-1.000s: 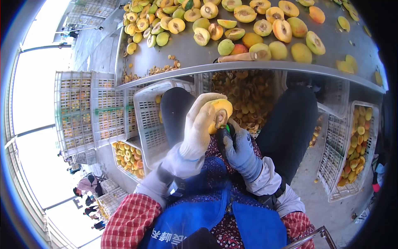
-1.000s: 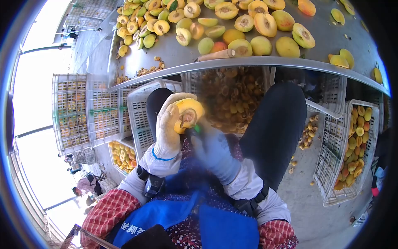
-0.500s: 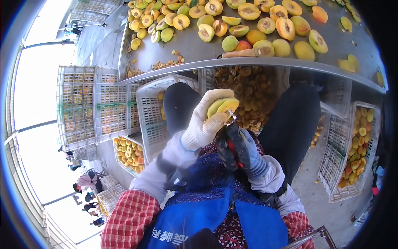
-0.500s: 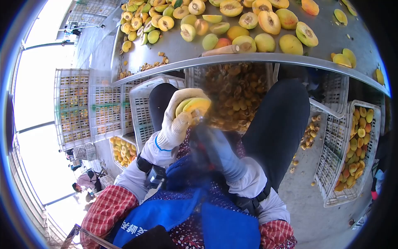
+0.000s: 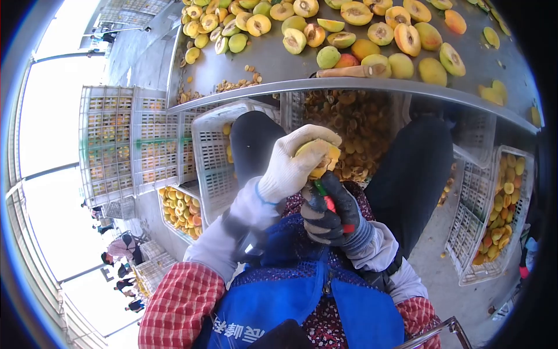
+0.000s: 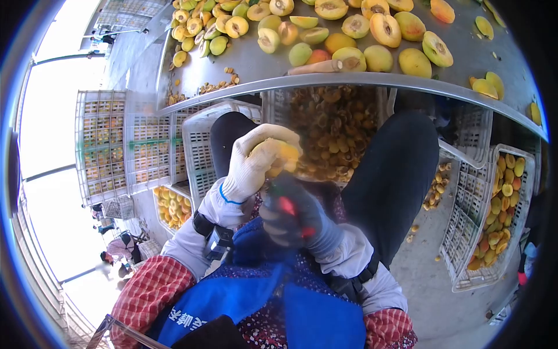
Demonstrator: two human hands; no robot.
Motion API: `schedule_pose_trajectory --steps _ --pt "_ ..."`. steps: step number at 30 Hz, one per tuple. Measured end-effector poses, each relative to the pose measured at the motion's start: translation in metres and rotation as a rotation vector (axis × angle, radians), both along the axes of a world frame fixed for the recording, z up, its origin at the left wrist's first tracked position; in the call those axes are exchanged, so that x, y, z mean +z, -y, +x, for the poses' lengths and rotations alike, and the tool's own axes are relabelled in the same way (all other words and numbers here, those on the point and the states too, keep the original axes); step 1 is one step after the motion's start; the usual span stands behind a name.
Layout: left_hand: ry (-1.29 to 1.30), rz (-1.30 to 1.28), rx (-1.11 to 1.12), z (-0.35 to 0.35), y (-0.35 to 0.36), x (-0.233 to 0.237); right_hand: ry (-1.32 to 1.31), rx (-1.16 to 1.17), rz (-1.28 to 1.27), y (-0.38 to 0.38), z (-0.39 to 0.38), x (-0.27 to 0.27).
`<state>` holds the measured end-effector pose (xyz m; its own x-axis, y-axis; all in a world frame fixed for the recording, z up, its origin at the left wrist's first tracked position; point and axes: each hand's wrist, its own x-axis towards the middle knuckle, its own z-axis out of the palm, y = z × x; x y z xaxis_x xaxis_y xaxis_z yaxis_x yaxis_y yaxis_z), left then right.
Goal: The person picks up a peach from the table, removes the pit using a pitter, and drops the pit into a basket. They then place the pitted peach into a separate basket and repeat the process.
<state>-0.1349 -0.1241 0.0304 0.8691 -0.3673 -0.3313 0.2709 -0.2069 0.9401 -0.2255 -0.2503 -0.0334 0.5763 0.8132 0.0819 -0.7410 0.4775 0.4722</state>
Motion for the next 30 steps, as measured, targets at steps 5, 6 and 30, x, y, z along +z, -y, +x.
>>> schedule_pose_trajectory --steps 5,6,30 --pt "-0.319 -0.284 0.303 -0.013 0.009 -0.011 -0.001 -0.045 0.281 -0.011 0.002 -0.014" --pt "-0.354 -0.287 0.367 -0.015 0.009 -0.011 -0.002 -0.039 0.298 -0.012 0.002 -0.015" --pt "0.597 1.252 -0.375 0.207 0.008 -0.012 -0.008 -0.088 -1.19 -0.018 0.018 -0.1"
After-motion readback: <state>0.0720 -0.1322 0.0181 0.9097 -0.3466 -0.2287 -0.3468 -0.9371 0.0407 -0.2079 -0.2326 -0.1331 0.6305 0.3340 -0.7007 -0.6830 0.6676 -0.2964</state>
